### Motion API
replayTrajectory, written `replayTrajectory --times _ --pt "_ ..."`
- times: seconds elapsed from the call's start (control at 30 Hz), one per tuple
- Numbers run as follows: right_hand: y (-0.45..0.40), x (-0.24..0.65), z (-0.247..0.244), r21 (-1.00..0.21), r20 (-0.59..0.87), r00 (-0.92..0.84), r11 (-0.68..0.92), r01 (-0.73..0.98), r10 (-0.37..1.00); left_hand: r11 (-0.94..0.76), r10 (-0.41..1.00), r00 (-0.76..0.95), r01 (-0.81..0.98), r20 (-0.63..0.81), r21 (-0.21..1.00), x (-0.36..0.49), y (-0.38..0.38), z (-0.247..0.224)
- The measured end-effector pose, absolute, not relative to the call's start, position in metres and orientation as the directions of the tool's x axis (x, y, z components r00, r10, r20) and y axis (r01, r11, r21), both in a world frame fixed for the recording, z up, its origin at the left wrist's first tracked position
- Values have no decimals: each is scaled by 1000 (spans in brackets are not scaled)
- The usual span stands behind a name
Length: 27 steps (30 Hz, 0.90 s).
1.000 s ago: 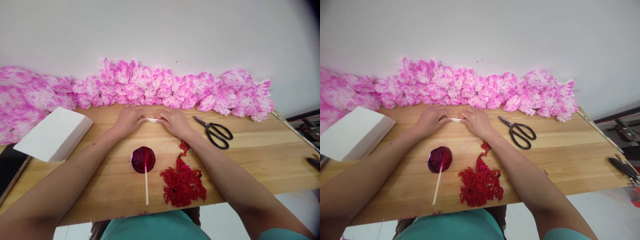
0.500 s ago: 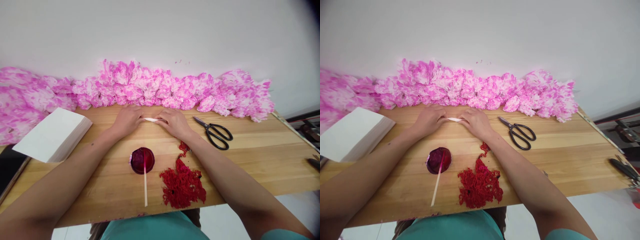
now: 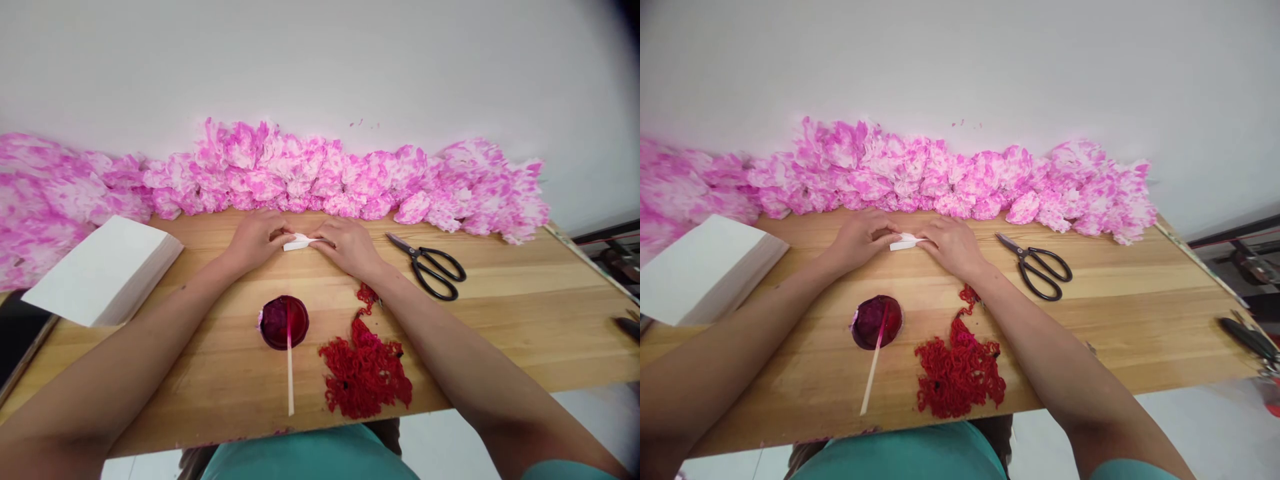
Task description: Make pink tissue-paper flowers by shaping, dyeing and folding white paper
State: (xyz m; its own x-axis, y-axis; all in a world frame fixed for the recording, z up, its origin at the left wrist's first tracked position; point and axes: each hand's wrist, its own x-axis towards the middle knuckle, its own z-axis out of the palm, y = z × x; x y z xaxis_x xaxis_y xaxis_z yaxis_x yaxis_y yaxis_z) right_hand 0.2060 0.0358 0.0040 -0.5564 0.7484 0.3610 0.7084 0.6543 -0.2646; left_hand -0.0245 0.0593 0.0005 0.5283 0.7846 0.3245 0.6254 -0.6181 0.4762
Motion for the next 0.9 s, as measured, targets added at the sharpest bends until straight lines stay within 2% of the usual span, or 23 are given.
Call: replayTrajectory --times 0.27,0.5,0.9 --pt "35 204 2 -263 373 -563 666 698 738 -649 760 492 603 424 464 -21 56 3" --pt "35 202 3 -255 353 -574 666 701 739 -739 673 648 581 356 340 -14 52 1" --pt "36 201 2 -265 366 -592 690 673 718 -725 688 633 623 356 292 -9 46 4"
